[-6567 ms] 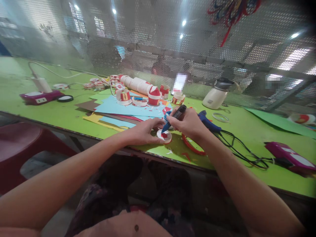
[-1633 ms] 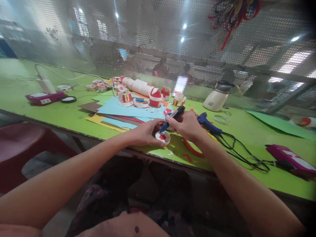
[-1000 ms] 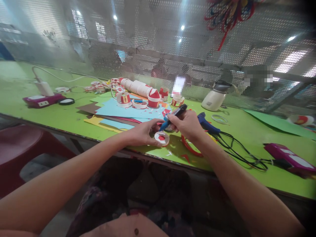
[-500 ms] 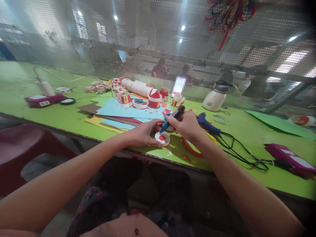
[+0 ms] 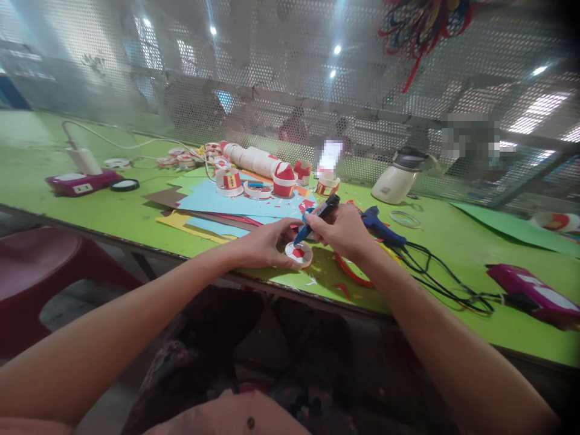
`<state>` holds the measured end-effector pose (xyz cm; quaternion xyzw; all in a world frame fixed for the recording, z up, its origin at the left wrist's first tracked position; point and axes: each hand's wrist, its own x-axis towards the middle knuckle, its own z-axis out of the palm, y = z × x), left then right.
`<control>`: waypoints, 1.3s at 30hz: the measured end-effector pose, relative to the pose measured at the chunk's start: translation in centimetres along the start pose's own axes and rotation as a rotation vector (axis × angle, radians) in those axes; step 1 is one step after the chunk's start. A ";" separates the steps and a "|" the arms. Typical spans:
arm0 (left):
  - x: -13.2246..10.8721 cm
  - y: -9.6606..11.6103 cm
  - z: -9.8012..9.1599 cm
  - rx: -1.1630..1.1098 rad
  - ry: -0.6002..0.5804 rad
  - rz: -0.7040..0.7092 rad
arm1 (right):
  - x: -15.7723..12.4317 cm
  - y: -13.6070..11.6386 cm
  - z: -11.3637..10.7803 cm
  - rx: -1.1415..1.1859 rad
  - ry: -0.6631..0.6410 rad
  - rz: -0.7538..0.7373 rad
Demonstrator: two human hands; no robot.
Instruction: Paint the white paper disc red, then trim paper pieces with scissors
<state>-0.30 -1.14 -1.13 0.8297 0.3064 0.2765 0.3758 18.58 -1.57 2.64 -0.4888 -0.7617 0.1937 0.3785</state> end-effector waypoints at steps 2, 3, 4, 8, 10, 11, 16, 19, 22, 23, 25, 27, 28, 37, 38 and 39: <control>0.0 0.0 0.0 0.017 0.006 0.002 | -0.1 -0.1 0.0 -0.010 -0.007 -0.012; 0.0 0.0 0.0 0.025 0.007 0.002 | -0.2 -0.1 -0.1 -0.012 -0.008 -0.017; 0.0 0.1 0.0 0.030 0.008 0.003 | -0.2 -0.1 -0.1 -0.012 -0.009 -0.022; 0.0 0.5 -0.1 0.039 -0.001 -0.007 | -0.2 -0.1 0.1 0.004 0.002 0.000; 0.0 0.7 -0.1 0.033 -0.012 -0.019 | -0.2 -0.1 0.2 0.011 0.012 0.022; 0.0 0.7 -0.1 0.026 -0.016 -0.021 | -0.1 -0.2 0.2 0.014 0.018 0.030; 0.0 0.6 0.0 -0.003 -0.023 -0.024 | -0.1 -0.3 0.2 0.024 0.023 0.029; 0.0 0.6 -0.2 -0.010 -0.024 -0.031 | -0.2 -0.5 0.1 0.012 0.020 0.028; 0.0 0.6 -0.3 -0.009 -0.029 -0.031 | -0.2 -0.5 0.1 0.013 0.026 0.022; 0.0 0.6 -0.3 -0.013 -0.032 -0.030 | -0.2 -0.5 0.1 0.019 0.035 0.022; 0.0 0.6 -0.3 -0.019 -0.030 -0.032 | -0.2 -0.4 0.2 0.049 0.070 0.029; 0.0 0.6 -0.2 -0.013 -0.017 -0.041 | -0.2 -0.3 0.2 0.095 0.120 0.047; 0.1 0.5 -0.2 -0.014 -0.013 -0.047 | -0.2 -0.2 0.2 0.112 0.141 0.056; -0.1 0.6 -0.1 -0.005 -0.015 -0.032 | -0.1 -0.1 0.3 0.017 0.124 0.013; -0.1 0.7 -0.1 0.005 -0.014 -0.034 | -0.1 -0.1 0.3 0.007 0.126 0.011; -0.2 0.7 -0.1 0.014 -0.014 -0.037 | -0.1 -0.1 0.3 -0.003 0.127 0.008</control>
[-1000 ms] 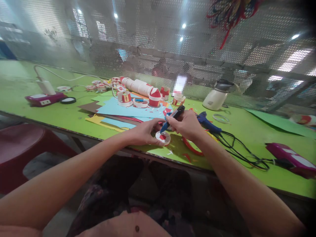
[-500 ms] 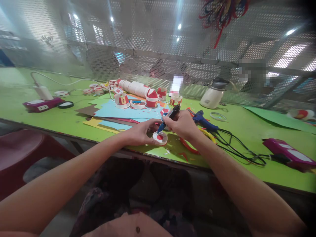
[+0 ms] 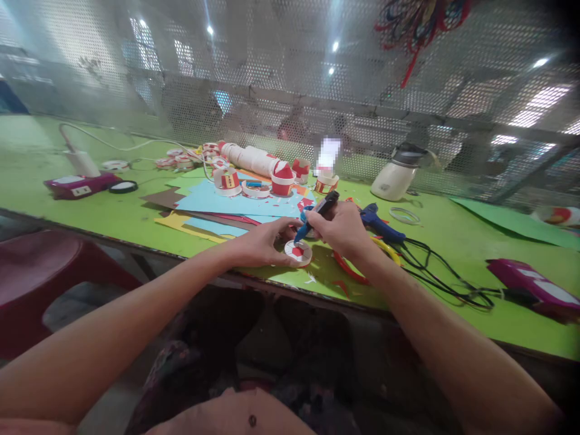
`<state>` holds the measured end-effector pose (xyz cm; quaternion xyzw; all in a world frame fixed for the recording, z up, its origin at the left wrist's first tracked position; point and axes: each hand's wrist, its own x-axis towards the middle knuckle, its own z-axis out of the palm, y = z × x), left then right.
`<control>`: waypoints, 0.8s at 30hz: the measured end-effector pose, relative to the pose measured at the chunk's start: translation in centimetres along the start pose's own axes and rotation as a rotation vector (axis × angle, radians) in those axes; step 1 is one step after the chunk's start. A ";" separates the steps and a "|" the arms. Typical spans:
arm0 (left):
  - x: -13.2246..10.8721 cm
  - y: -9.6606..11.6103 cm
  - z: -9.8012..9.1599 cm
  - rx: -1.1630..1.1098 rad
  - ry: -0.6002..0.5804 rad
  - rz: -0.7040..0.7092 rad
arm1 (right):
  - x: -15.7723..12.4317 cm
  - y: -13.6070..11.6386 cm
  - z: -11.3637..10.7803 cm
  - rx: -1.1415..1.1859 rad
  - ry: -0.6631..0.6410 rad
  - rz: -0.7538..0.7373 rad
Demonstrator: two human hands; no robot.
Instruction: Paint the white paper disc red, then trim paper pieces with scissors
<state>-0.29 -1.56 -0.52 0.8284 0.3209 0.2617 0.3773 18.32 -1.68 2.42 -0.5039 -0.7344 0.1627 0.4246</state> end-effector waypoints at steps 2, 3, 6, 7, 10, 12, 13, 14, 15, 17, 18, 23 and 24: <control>0.0 0.1 0.0 0.007 0.000 -0.002 | 0.0 0.0 0.0 -0.009 0.002 -0.003; 0.0 0.1 0.0 0.007 -0.001 -0.002 | 0.0 0.0 0.0 -0.011 0.000 -0.002; 0.0 0.1 0.0 0.009 -0.004 0.005 | 0.0 0.0 0.0 -0.015 -0.007 -0.001; 0.0 0.0 0.0 0.015 -0.003 0.009 | 0.0 0.0 0.0 -0.016 -0.007 0.000; 0.0 -0.2 0.0 0.032 0.002 0.016 | 0.0 0.0 0.0 -0.011 -0.004 -0.002; 0.0 -0.3 0.0 0.030 0.000 0.018 | 0.0 0.0 0.0 -0.006 0.000 -0.005; 0.0 -0.3 0.0 0.026 0.001 0.022 | 0.0 0.1 0.1 -0.008 0.002 -0.004; 0.1 -0.4 0.0 0.021 0.002 0.026 | 0.0 0.1 0.1 -0.012 0.003 -0.003; 0.1 -0.4 0.0 0.016 0.001 0.031 | 0.0 0.1 0.1 -0.016 0.003 0.000; 0.1 -0.4 0.0 0.009 -0.002 0.034 | 0.0 0.1 0.1 -0.019 0.000 0.002; 0.1 -0.3 0.0 0.006 -0.003 0.033 | 0.0 0.0 0.1 -0.017 -0.002 0.002; 0.0 -0.1 0.1 -0.018 -0.006 0.023 | 0.0 -0.1 0.1 -0.013 -0.009 0.018; 0.0 -0.1 0.1 -0.020 -0.006 0.021 | 0.0 -0.2 0.0 -0.012 -0.011 0.020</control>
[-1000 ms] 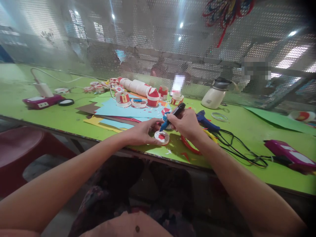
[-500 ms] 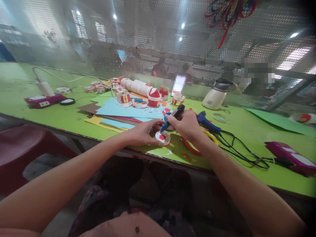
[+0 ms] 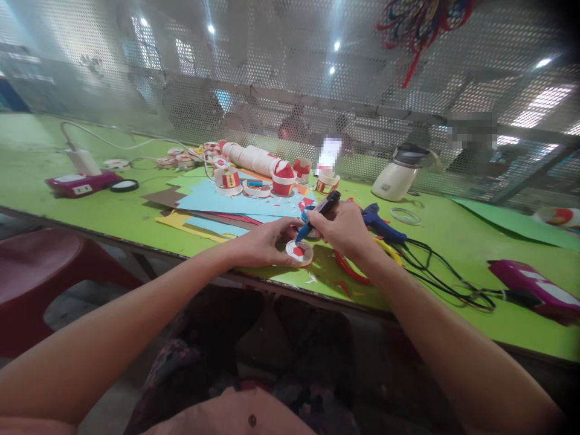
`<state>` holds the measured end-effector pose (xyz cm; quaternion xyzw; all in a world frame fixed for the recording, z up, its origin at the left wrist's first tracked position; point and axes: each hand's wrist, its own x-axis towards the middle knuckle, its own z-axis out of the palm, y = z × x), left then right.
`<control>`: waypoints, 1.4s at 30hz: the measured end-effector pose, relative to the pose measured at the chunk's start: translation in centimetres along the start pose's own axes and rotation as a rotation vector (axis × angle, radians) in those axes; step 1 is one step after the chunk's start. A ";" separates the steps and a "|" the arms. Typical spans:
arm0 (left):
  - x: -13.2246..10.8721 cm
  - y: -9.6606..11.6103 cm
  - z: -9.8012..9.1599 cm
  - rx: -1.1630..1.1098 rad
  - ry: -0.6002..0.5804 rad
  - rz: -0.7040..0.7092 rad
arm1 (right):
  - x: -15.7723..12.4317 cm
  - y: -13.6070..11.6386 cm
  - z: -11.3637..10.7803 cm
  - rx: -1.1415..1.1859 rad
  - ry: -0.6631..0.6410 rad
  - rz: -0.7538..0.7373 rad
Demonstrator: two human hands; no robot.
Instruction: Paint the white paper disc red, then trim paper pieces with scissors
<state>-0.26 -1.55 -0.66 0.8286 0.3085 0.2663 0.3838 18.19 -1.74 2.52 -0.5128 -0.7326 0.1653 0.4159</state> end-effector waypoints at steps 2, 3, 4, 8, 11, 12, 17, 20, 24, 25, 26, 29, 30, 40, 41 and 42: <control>0.0 0.0 0.0 0.002 0.003 -0.002 | 0.0 0.0 0.0 0.004 -0.002 0.004; 0.0 0.0 0.0 0.003 0.004 -0.001 | 0.0 0.0 0.0 0.007 -0.003 0.006; 0.0 -0.1 0.0 0.004 0.003 0.000 | 0.0 0.0 0.0 0.008 -0.004 0.005; 0.0 0.0 0.0 0.010 0.001 -0.001 | 0.0 0.1 0.0 -0.005 -0.007 -0.026; 0.1 0.1 0.1 0.028 0.006 -0.001 | -0.1 0.0 0.1 -0.030 -0.018 -0.054; 0.1 0.1 0.1 0.033 0.006 -0.004 | -0.1 0.0 0.1 -0.034 -0.024 -0.058; 0.1 0.2 0.0 0.029 -0.009 -0.011 | 0.0 -0.1 0.1 -0.012 -0.039 -0.052; 0.1 0.1 -0.1 0.060 -0.001 -0.027 | 0.0 0.0 0.1 0.001 -0.040 -0.056; 0.2 0.1 -0.2 -0.012 -0.021 -0.026 | -0.1 0.0 0.1 -0.004 -0.040 -0.070; 0.2 0.1 -0.2 -0.036 -0.029 -0.026 | -0.1 0.0 0.1 -0.012 -0.039 -0.073; 0.2 0.1 -0.2 -0.051 -0.032 -0.028 | -0.2 0.0 0.1 -0.020 -0.036 -0.075; 0.2 0.0 -0.2 -0.042 -0.024 -0.029 | -0.2 -0.1 0.0 -0.010 -0.007 -0.063; 0.2 0.0 -0.2 -0.032 -0.019 -0.031 | -0.2 -0.1 -0.1 0.005 0.017 -0.052; 0.0 0.0 -0.2 0.043 0.002 -0.048 | -0.1 -0.1 -0.2 -0.011 0.102 -0.046; 0.0 0.0 -0.2 0.051 0.003 -0.046 | -0.1 -0.1 -0.2 -0.014 0.099 -0.053; 0.0 0.1 -0.2 0.055 0.001 -0.045 | -0.1 0.0 -0.1 -0.015 0.094 -0.058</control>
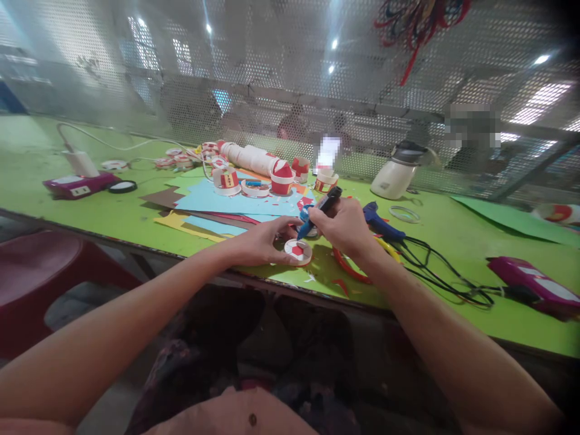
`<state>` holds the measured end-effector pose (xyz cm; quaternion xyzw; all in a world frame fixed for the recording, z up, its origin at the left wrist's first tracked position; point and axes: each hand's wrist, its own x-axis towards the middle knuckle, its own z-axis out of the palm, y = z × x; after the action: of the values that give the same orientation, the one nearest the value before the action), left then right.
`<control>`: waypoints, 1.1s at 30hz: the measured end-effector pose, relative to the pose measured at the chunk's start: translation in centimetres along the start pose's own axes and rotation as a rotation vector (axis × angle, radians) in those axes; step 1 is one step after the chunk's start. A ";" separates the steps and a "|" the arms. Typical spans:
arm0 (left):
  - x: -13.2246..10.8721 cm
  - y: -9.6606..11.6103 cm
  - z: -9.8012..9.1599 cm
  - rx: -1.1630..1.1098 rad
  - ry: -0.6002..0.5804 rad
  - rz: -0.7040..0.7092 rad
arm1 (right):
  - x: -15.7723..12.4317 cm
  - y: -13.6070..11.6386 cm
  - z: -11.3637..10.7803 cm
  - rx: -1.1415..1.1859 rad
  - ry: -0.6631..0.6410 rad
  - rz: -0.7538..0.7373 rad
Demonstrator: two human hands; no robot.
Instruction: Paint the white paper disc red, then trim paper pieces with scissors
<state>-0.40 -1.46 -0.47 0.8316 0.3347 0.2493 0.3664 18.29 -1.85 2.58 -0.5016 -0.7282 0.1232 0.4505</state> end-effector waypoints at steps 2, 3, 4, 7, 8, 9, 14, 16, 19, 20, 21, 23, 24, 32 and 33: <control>0.0 0.0 0.0 0.002 -0.006 -0.002 | 0.0 0.1 0.0 0.001 -0.009 -0.006; 0.0 0.0 0.0 -0.001 -0.008 -0.003 | 0.0 0.1 0.0 0.002 -0.013 -0.004; 0.0 0.0 0.0 -0.004 -0.009 -0.002 | -0.1 0.1 0.1 0.001 -0.016 -0.001; 0.0 -0.1 0.0 -0.011 -0.009 0.002 | -0.1 0.0 0.0 0.005 -0.023 0.004; 0.0 -0.1 0.0 -0.014 -0.009 0.002 | -0.1 0.0 0.0 0.015 -0.019 0.008; 0.0 -0.2 0.0 -0.019 -0.011 0.002 | -0.1 0.0 0.0 0.034 -0.004 0.017; 0.1 -0.4 0.1 -0.079 -0.029 0.011 | 0.8 0.3 -0.7 0.236 0.237 0.070; 0.1 -0.4 0.2 -0.106 -0.032 0.013 | 1.4 0.7 -1.2 0.306 0.353 0.063; 0.1 -0.4 0.3 -0.133 -0.021 0.011 | 2.2 1.4 -1.6 0.335 0.435 0.052; 0.1 -0.4 0.3 -0.136 -0.016 0.011 | 2.3 1.7 -1.7 0.330 0.430 0.046; 0.0 -0.4 0.3 -0.134 -0.014 0.012 | 2.4 1.9 -1.8 0.323 0.420 0.041; 0.0 -0.5 0.3 -0.127 -0.013 0.014 | 2.5 2.2 -1.8 0.307 0.402 0.034; 0.0 -0.5 0.4 -0.124 -0.014 0.017 | 2.5 2.3 -1.7 0.293 0.390 0.032; 0.1 -0.7 0.4 -0.078 0.007 0.022 | 2.6 3.9 -0.9 0.066 0.127 0.057; 0.1 -0.7 0.4 -0.071 0.012 0.023 | 2.6 4.1 -0.7 0.054 0.089 0.069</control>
<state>-0.33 -1.23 -1.30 0.8203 0.3184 0.2702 0.3907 21.14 2.01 1.78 -0.5192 -0.6861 0.1357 0.4913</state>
